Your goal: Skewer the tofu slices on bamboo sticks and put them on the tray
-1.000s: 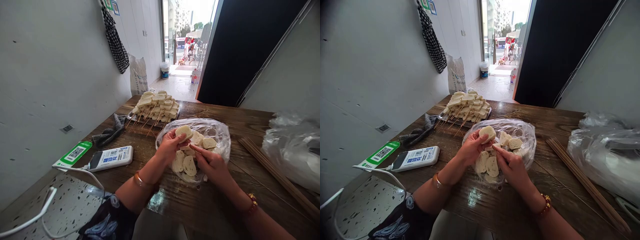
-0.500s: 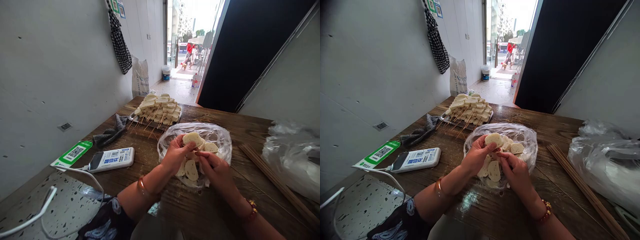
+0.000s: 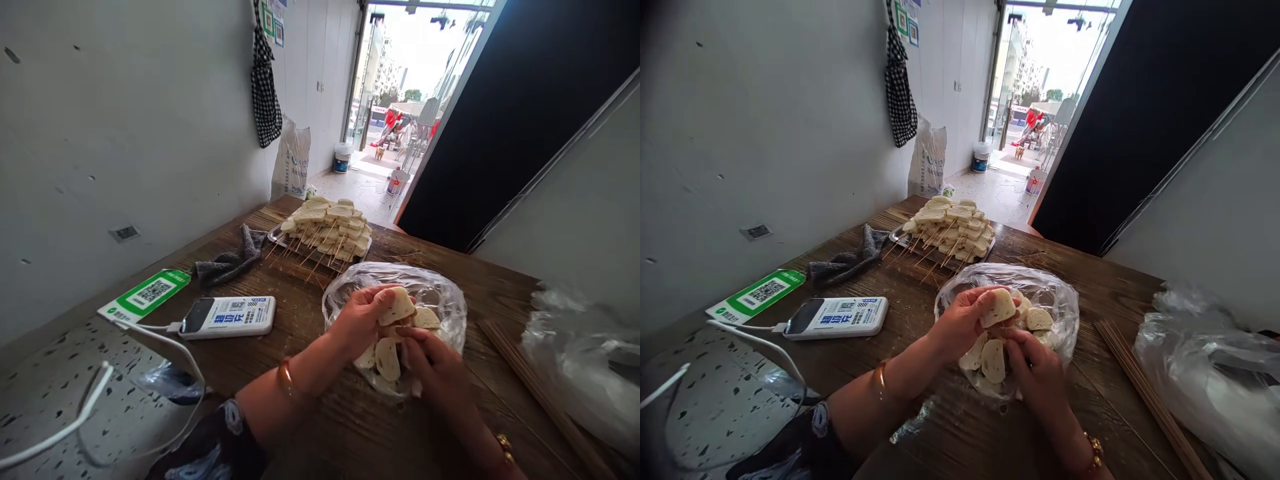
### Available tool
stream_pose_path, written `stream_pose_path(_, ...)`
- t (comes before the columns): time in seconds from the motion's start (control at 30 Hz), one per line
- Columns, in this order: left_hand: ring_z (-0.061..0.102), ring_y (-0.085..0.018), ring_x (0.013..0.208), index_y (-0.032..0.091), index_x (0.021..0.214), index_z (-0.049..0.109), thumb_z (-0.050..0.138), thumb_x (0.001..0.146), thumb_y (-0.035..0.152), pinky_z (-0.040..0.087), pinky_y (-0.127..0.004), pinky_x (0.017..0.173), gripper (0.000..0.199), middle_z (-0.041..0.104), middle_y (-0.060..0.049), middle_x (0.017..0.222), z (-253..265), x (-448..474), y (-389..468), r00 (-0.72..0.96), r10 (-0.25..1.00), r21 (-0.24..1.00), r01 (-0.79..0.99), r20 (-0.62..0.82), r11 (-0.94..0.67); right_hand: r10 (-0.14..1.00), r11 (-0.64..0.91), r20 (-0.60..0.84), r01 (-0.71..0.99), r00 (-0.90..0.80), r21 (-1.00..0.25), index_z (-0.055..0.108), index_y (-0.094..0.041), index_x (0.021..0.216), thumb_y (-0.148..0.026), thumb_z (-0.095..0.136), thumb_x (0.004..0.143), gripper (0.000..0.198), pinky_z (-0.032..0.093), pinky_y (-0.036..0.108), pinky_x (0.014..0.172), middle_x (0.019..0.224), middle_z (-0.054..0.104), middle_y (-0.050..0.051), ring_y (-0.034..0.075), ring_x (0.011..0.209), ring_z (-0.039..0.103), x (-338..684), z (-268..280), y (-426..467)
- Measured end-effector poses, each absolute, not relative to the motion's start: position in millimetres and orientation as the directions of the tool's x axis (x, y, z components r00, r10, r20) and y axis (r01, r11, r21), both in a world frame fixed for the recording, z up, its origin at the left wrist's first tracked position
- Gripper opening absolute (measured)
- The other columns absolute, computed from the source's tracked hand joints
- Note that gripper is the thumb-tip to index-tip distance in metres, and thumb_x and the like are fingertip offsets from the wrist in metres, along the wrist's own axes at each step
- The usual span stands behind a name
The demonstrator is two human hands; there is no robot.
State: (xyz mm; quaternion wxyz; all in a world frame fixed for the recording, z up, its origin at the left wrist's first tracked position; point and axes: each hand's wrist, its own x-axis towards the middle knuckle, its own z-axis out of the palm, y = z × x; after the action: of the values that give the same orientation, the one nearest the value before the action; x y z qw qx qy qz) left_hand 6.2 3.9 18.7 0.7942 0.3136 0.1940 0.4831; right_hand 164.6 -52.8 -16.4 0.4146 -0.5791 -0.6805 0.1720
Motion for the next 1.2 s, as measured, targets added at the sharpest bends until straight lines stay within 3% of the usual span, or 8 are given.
stream_pose_path(0.27,0.067,-0.019,0.088,0.013,0.106,0.07,0.076,0.074,0.037,0.051,-0.031,0.082,0.04,0.072,-0.012,0.103,17.5,9.9,-4.0,0.428,0.9,0.716,-0.654,0.084,0.244,0.906,0.281,0.421,0.698,0.032,-0.658,0.072,-0.02,0.089,-0.039,0.053,0.088,0.027,0.053,0.024,0.055,0.076,0.076,0.003,0.017,0.059,0.069,167.1,-14.6,-59.7)
stream_pose_path(0.73,0.067,-0.017,0.084,0.012,0.106,0.07,0.076,0.073,0.039,0.051,-0.028,0.081,0.043,0.073,-0.012,0.097,21.2,13.7,-12.5,0.468,0.88,0.732,-0.629,0.087,0.262,0.862,0.343,0.508,0.748,-0.009,-0.569,0.071,-0.022,0.086,-0.036,0.053,0.089,0.023,0.051,0.022,0.055,0.078,0.076,0.001,0.016,0.063,0.07,170.0,-15.7,-60.3)
stream_pose_path(0.97,0.067,-0.017,0.084,0.012,0.104,0.072,0.071,0.078,0.038,0.051,-0.028,0.082,0.036,0.073,-0.01,0.096,13.6,17.7,-13.7,0.501,0.858,0.759,-0.603,0.119,0.247,0.896,0.282,0.444,0.73,0.033,-0.622,0.066,-0.02,0.073,-0.04,0.052,0.089,0.029,0.044,0.023,0.047,0.057,0.064,-0.001,0.014,0.047,0.058,165.4,-8.0,-61.8)
stream_pose_path(1.2,0.068,-0.018,0.08,0.013,0.1,0.071,0.076,0.074,0.035,0.053,-0.029,0.078,0.034,0.074,-0.009,0.091,16.7,9.3,1.7,0.397,0.916,0.731,-0.641,0.054,0.235,0.936,0.28,0.353,0.64,-0.014,-0.716,0.073,-0.019,0.091,-0.036,0.055,0.088,0.025,0.049,0.025,0.055,0.074,0.074,0.002,0.016,0.059,0.065,165.6,-5.2,-54.6)
